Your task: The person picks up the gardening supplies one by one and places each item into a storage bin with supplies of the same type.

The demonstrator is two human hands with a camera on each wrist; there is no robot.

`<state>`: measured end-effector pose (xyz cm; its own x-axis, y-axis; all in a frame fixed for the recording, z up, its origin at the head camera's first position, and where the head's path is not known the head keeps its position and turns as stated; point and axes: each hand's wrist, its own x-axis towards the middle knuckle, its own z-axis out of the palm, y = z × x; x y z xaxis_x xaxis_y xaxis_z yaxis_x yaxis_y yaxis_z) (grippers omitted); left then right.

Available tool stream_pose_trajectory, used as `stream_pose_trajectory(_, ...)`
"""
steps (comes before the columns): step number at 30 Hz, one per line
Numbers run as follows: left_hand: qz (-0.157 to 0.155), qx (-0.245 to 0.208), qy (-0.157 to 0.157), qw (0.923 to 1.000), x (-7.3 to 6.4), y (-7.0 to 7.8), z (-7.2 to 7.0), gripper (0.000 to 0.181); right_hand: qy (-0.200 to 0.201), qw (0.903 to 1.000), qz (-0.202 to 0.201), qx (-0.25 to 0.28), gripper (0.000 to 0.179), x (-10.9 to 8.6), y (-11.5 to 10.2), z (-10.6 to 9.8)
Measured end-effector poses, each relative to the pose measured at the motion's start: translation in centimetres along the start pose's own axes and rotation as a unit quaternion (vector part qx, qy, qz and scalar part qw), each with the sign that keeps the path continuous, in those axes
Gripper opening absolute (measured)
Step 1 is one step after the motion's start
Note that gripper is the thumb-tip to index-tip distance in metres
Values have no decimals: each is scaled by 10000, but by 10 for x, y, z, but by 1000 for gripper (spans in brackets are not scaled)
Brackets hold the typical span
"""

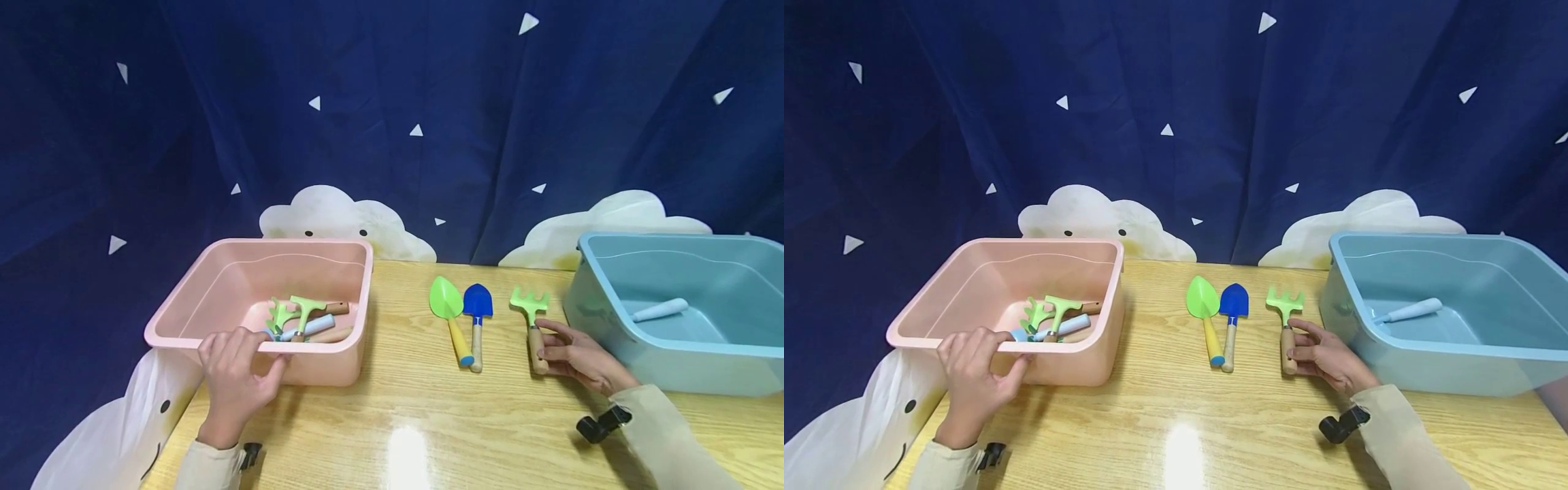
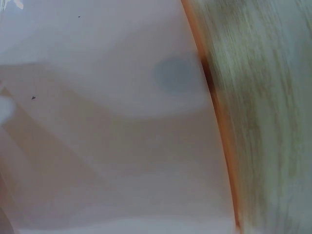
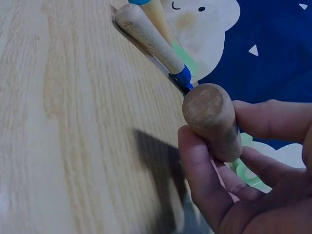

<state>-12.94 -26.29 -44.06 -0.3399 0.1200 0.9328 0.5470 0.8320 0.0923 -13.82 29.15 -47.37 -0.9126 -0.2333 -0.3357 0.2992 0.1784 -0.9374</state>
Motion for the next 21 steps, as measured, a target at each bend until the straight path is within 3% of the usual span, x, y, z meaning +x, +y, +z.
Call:
stream_pose_trajectory(11,40,53,-45,10000,1,0,-1,38,237,9992,-222,-210,81,-4,-12,2)
stream_pose_trajectory(21,45,22,-35,10000,1,0,-1,38,115,9973,-616,-382,81,-13,-26,11)
